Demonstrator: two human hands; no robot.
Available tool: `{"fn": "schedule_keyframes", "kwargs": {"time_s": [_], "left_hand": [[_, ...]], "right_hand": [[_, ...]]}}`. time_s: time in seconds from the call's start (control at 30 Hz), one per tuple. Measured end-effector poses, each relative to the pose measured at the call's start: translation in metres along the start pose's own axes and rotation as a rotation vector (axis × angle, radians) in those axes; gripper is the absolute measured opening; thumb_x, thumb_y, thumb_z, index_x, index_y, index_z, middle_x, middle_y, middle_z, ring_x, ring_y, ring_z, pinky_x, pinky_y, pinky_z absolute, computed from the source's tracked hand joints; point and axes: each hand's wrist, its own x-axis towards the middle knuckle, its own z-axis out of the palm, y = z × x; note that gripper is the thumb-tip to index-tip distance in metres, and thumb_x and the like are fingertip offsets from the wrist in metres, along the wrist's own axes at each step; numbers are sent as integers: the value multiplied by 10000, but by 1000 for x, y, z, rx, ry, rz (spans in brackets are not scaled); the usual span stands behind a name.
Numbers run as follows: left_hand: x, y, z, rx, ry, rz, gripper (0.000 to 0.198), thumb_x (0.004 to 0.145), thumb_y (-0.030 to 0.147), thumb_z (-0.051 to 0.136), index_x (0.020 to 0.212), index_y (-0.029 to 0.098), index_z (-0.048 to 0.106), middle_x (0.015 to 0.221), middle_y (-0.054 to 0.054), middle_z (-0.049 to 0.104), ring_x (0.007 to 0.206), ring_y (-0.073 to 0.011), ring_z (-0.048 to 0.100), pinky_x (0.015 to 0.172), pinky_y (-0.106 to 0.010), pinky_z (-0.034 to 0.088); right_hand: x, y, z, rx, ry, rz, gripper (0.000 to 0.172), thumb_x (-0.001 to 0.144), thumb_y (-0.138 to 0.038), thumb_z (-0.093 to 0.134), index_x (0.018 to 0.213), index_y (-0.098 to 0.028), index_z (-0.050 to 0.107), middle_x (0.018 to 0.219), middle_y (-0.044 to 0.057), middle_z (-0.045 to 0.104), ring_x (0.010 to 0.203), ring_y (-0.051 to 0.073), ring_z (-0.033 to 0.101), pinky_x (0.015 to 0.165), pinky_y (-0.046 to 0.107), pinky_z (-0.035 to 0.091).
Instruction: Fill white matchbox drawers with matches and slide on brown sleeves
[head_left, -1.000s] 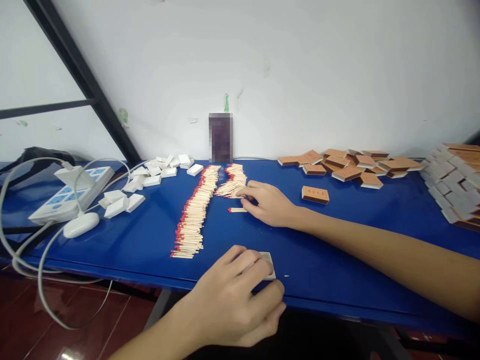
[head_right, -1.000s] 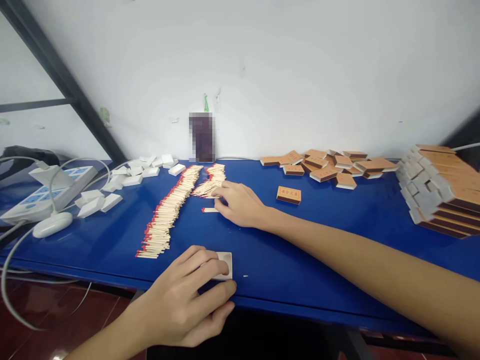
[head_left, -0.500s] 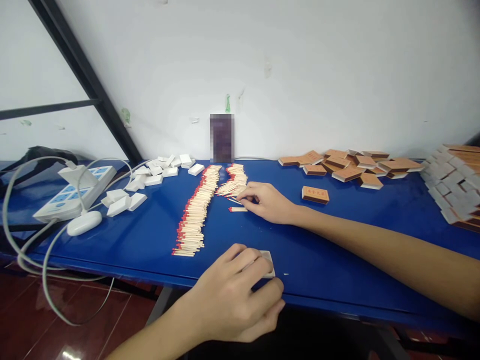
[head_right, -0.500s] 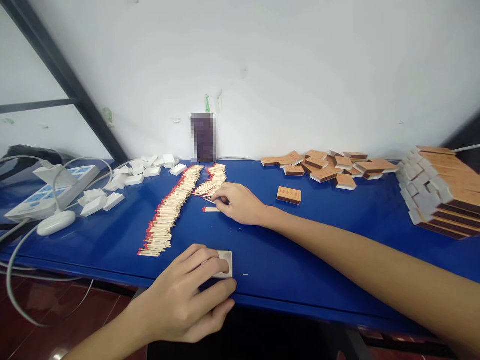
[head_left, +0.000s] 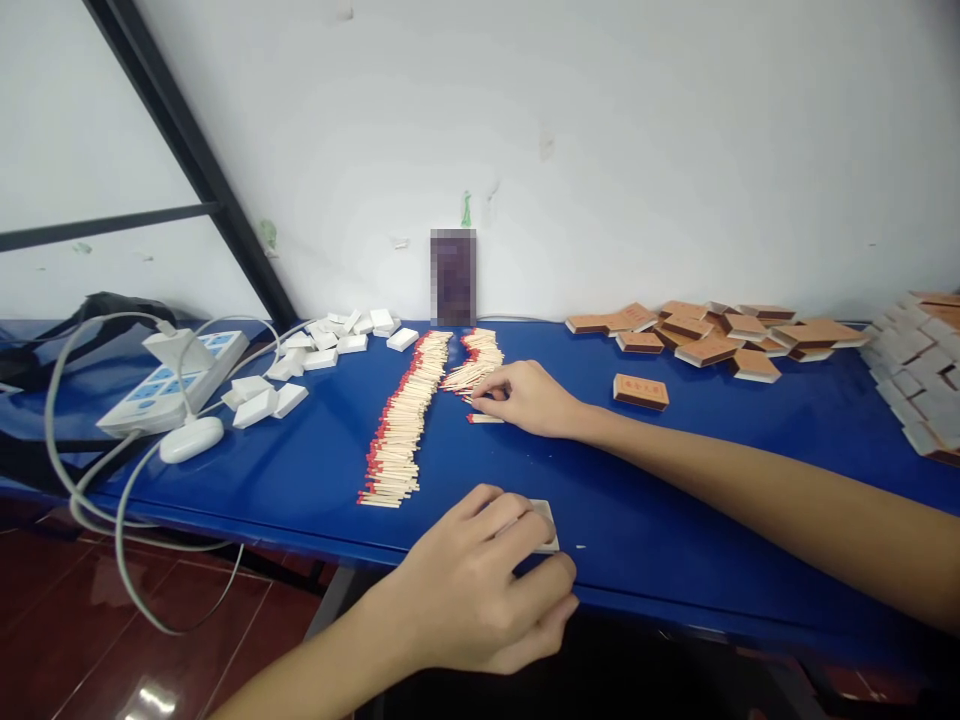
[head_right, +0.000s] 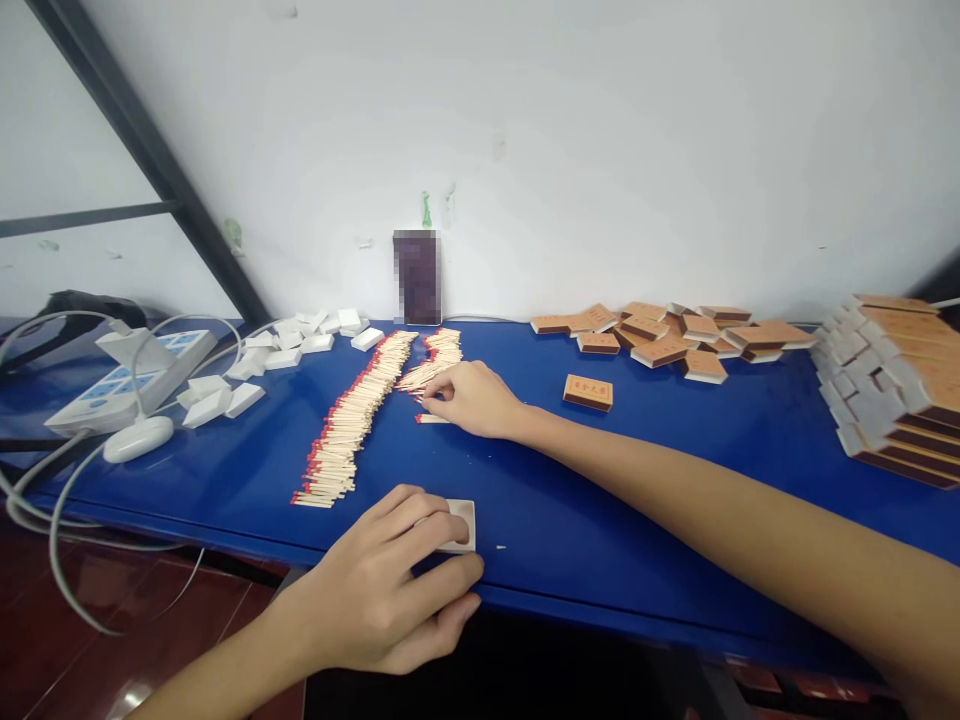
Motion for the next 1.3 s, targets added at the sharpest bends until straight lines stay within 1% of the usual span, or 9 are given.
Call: {"fn": "schedule_keyframes", "kwargs": {"time_s": [0.1,0.2,0.33,0.6,0.7,0.83,0.9,1.1,1.3], "left_hand": [[0,0,0,0,4,2,121,893,227,580,908,142,666,908,-79,605,838,-208,543,731,-346,459],[-1,0,1,-8,10,5,127,893,233,578,889,143,667,900,-74,598,825,-206,529,705,-339,442],[-2,0,2,-3,6,5,130,897,236,572,867,146,660,878,-66,582,811,-201,524,676,-331,417],[-2,-1,2,-8,6,19,132,900,236,566,859,143,652,889,-67,578,812,-195,516,679,-329,411],[-1,-1,2,-5,12,17,126,895,230,568,858,144,652,882,-64,575,807,-197,512,671,-332,403],[-1,-1,2,-5,3,12,123,893,234,572,865,144,653,877,-63,570,816,-202,513,673,-334,403],[-2,-1,3,-3,-7,12,118,892,237,578,867,147,650,886,-64,572,829,-202,518,688,-334,411],[-1,0,3,0,-11,7,120,897,238,574,881,148,653,889,-64,580,839,-202,527,701,-335,420],[-2,-1,3,-3,0,11,145,908,245,558,857,147,652,873,-59,579,810,-196,512,687,-334,417]], "right_hand": [[0,2,-1,12,-48,-22,212,843,-267,597,743,-177,761,512,-48,485,529,94,346,574,272,282],[0,6,-4,46,-58,-52,213,834,-283,603,786,-166,774,518,-43,509,520,91,371,576,265,300],[1,10,-8,73,-89,-88,198,802,-299,628,736,-163,755,530,-37,515,521,94,396,567,260,321],[0,5,-11,134,-140,-44,147,753,-275,649,714,-166,739,546,-29,551,517,99,430,537,254,336],[-2,7,-10,141,-107,-50,200,802,-272,587,698,-165,719,549,-22,565,519,102,429,546,258,339],[-3,12,-4,61,55,-60,187,803,-251,565,753,-166,723,560,-23,557,532,109,447,569,263,344],[-2,14,-2,19,98,-69,178,795,-244,569,774,-167,728,556,-27,542,524,107,441,577,262,348],[-1,12,0,-39,73,-102,184,808,-241,557,767,-178,725,544,-37,511,524,104,435,586,260,341],[0,11,0,-17,64,-51,203,814,-292,567,801,-170,729,538,-34,500,530,117,443,592,268,358]]}}
